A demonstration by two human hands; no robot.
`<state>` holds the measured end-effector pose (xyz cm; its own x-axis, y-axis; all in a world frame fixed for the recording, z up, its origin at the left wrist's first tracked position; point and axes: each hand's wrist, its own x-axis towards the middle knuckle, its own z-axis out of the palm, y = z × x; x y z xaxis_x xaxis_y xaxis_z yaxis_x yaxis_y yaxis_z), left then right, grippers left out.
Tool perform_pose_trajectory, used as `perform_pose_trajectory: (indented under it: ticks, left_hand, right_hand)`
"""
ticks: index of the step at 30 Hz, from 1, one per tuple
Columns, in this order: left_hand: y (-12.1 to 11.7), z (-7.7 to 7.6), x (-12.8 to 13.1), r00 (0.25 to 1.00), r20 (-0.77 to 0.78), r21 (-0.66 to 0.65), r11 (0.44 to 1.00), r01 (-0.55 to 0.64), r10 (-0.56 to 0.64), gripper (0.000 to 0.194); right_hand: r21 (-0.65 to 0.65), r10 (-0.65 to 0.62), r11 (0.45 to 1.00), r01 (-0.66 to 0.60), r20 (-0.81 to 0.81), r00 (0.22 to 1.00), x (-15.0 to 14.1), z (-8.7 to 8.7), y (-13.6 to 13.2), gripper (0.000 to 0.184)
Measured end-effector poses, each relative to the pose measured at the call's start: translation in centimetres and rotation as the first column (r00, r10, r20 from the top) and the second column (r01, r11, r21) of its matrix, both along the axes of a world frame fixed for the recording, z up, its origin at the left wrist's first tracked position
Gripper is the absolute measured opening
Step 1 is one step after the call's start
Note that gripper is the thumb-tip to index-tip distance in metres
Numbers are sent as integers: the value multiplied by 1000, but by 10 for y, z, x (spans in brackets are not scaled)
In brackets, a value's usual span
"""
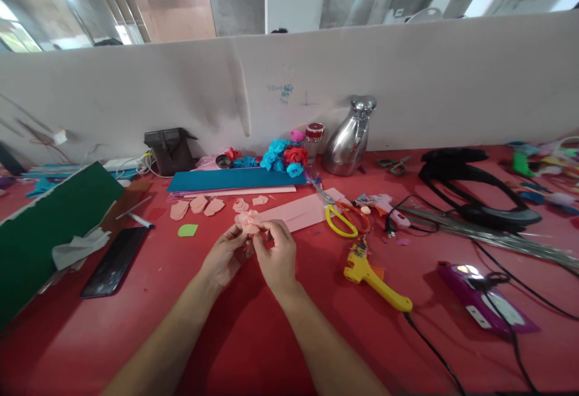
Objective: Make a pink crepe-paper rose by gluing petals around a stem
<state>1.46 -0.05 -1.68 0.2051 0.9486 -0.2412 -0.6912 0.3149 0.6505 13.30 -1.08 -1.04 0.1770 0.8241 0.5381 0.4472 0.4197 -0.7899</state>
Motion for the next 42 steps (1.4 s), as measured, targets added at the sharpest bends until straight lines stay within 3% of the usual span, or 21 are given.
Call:
perform_pose_trajectory:
  ticks: [5,10,16,20,28,37,42]
  left_hand:
    - [-1,1,0,1000,0,-1,1000,3,-3,26]
    - [0,3,-2,999,52,26,1000,-3,1,27]
    - [-1,5,-4,999,51,116,993,12,-18,29]
    - [-4,7,-2,1000,-22,176,984,21,-17,25]
    - [-5,8,4,983,-122,207,972,-110,137,12]
    - [-8,10,4,902,-308,333,922,-197,304,10]
    - [-9,12,2,859,-410,351,922,-162,307,13]
  right_hand:
    - [64,5,998,-9,66,998,2,0,0,12]
    - [42,-33,998,35,-66,997,-1,2,-4,6]
    - [-130,195,962,-241,-294,936,-7,6,-9,13]
    - [-141,186,960,-241,-322,928,-8,9,-9,13]
    - [-252,143,911,-327,-551,822,-9,6,-3,14]
    - [-298,90,898,-323,-596,798,-8,7,-1,14]
    - [-290,97,892,-346,-625,774,-8,5,0,16]
